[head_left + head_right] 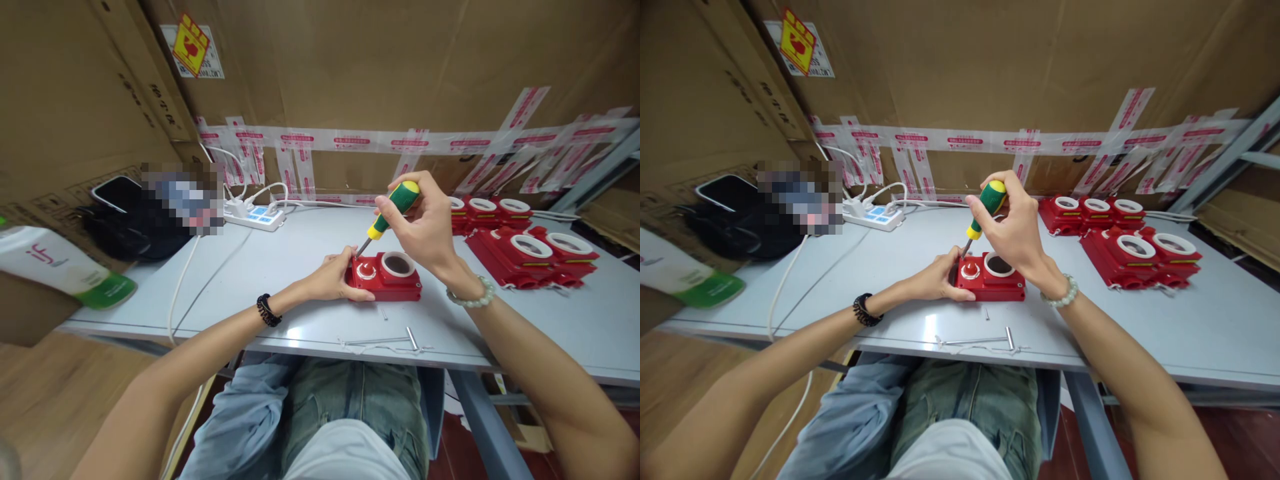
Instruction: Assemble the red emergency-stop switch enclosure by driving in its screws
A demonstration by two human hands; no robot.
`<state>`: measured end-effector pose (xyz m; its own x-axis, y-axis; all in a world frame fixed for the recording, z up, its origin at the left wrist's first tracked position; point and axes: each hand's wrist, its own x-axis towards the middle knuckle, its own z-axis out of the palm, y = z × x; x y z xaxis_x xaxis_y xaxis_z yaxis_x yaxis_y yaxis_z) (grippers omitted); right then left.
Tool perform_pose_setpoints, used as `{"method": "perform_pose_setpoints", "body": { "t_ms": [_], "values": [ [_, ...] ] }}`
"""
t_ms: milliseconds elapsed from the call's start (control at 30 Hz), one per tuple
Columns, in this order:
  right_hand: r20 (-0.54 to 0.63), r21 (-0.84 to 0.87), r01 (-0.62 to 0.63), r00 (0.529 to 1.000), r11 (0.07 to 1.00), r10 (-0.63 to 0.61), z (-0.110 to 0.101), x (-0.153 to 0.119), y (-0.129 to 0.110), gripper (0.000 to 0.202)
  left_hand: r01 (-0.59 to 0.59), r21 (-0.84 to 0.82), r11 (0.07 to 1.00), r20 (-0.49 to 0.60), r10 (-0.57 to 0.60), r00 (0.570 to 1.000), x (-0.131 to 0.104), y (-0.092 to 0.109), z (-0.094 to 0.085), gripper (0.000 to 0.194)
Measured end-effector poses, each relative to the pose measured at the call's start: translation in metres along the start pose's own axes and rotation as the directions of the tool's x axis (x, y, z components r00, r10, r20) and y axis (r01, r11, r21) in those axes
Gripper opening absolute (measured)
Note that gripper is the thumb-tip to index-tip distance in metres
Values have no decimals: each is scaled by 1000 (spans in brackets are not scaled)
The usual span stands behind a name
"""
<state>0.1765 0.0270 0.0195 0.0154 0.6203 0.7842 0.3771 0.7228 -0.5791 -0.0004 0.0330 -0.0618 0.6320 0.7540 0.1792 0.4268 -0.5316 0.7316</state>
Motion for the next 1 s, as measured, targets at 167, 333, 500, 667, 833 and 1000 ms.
{"method": "perform_pose_setpoints", "body": {
  "t_ms": [167, 333, 500, 667, 833, 1000],
  "values": [
    [-12, -10, -11, 1000, 1000, 11, 1, 1, 1, 31, 6, 1, 1000, 12, -6, 1000, 0, 1, 0, 68],
    [-38, -32, 5, 999, 999, -6, 1, 1, 4, 32, 6, -7, 1000, 3, -6, 1000, 0, 0, 1, 69],
    [-6, -53, 10, 1000, 999, -11, 0, 0, 1, 32, 1, 4, 1000, 2, -1, 1000, 0, 0, 0, 69],
    [-31, -39, 36, 999, 999, -37, -1, 0, -5, 31, 8, 16, 1000, 10, -8, 1000, -1, 0, 0, 69],
    [15, -76, 24, 1000, 997, -23, 0, -4, -6, 26, -2, 29, 1000, 6, 2, 1000, 0, 0, 0, 69],
    [66, -126, 111, 992, 986, -103, 0, -7, -8, 26, -4, 31, 1000, 13, 3, 1000, 0, 1, 0, 67]
  ]
}}
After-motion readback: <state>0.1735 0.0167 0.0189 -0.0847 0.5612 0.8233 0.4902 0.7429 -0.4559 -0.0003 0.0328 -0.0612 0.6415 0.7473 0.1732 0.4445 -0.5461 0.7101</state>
